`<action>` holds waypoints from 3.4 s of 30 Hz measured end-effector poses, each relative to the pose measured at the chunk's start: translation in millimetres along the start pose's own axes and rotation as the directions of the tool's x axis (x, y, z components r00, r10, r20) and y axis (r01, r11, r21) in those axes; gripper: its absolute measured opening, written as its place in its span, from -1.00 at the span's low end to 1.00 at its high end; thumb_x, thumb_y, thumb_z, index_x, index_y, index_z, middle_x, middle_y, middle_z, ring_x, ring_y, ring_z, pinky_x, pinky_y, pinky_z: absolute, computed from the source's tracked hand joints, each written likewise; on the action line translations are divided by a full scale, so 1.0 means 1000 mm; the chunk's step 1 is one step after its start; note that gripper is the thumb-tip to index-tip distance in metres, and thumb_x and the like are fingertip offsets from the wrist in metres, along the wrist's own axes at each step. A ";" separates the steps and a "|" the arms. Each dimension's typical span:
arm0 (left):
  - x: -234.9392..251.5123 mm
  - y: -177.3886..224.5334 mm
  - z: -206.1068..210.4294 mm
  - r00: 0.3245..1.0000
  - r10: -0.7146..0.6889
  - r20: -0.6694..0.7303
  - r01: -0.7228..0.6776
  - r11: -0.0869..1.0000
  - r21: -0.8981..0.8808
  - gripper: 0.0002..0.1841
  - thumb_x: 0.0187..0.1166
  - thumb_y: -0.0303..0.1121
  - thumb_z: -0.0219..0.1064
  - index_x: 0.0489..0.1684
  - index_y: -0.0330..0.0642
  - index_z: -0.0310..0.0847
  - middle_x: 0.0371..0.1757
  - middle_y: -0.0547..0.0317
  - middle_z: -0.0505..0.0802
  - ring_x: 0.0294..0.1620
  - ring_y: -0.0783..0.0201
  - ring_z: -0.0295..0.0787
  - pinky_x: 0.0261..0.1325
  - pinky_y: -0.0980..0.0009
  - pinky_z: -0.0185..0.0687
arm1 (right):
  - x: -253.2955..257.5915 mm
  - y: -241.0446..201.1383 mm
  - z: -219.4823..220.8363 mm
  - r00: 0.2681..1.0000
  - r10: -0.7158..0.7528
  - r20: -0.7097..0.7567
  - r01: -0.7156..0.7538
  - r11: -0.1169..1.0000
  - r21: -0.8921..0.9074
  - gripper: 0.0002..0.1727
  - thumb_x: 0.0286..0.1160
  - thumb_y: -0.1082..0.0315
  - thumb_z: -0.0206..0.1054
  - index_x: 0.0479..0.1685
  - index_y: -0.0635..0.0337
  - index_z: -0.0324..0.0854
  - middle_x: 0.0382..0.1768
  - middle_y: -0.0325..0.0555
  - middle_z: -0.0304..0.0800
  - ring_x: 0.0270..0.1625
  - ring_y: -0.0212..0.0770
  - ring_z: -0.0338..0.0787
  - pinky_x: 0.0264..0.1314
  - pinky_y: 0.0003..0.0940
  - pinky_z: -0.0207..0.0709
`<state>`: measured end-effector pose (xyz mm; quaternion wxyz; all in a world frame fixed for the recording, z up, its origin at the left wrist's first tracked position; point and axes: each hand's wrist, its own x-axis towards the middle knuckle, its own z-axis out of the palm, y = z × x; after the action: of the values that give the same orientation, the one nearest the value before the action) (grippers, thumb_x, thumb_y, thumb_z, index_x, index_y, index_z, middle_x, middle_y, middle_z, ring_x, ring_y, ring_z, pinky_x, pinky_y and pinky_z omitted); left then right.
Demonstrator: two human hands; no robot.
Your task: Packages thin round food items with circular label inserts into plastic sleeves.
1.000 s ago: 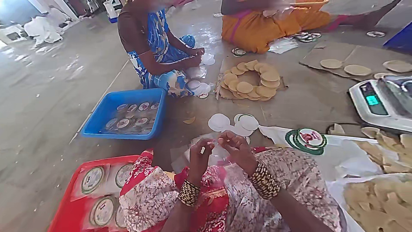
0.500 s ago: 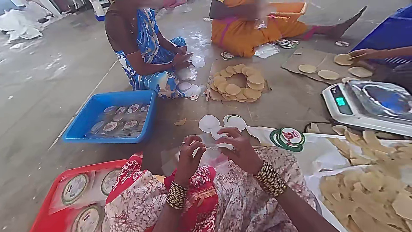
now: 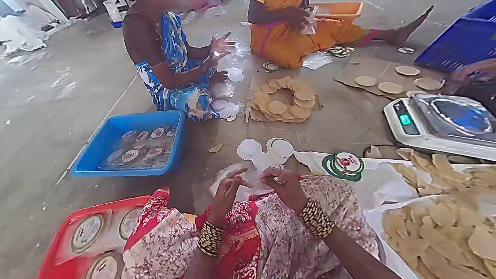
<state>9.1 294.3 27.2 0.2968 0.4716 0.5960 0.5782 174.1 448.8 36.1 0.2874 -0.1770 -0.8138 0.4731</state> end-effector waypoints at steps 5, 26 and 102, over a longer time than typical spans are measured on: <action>0.000 0.011 0.005 0.977 -0.212 -0.020 0.213 0.977 0.010 -0.75 0.70 -0.42 0.21 -0.02 -0.34 0.84 0.02 0.16 0.94 0.08 0.51 0.84 0.30 0.47 0.70 | -0.002 -0.004 0.001 0.980 -0.198 -0.007 0.191 0.955 -0.227 -0.75 0.59 0.28 0.30 -0.26 0.22 0.86 -0.25 -0.08 0.94 -0.11 -0.22 0.89 0.10 -0.27 0.73; 0.011 -0.019 0.010 0.849 -0.148 -0.507 0.140 0.989 -0.054 -0.84 0.43 -0.62 0.23 -0.34 -0.29 0.76 -0.45 0.42 0.87 -0.46 0.58 0.79 -0.25 0.58 0.78 | -0.021 0.169 -0.209 0.580 0.720 -0.380 -0.702 0.206 -0.681 -0.59 0.80 0.24 0.09 0.22 0.39 0.71 0.25 0.46 0.73 0.41 0.46 0.66 0.43 0.43 0.41; 0.013 -0.002 0.014 0.818 -0.369 -0.442 0.216 0.908 -0.359 -0.71 0.65 -0.56 0.13 0.12 -0.39 0.76 -0.07 0.19 0.93 -0.37 0.45 0.82 -0.18 0.51 0.79 | -0.120 0.002 -0.157 0.730 0.683 -0.004 -0.682 0.730 0.053 -0.74 0.35 0.26 0.32 -0.04 0.06 0.80 -0.26 -0.32 0.91 -0.23 -0.45 0.85 -0.17 -0.41 0.74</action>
<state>16.1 312.3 25.5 0.2847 0.1583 0.6258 0.7087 366.5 488.1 59.0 0.1075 -0.4619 -0.6771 0.5627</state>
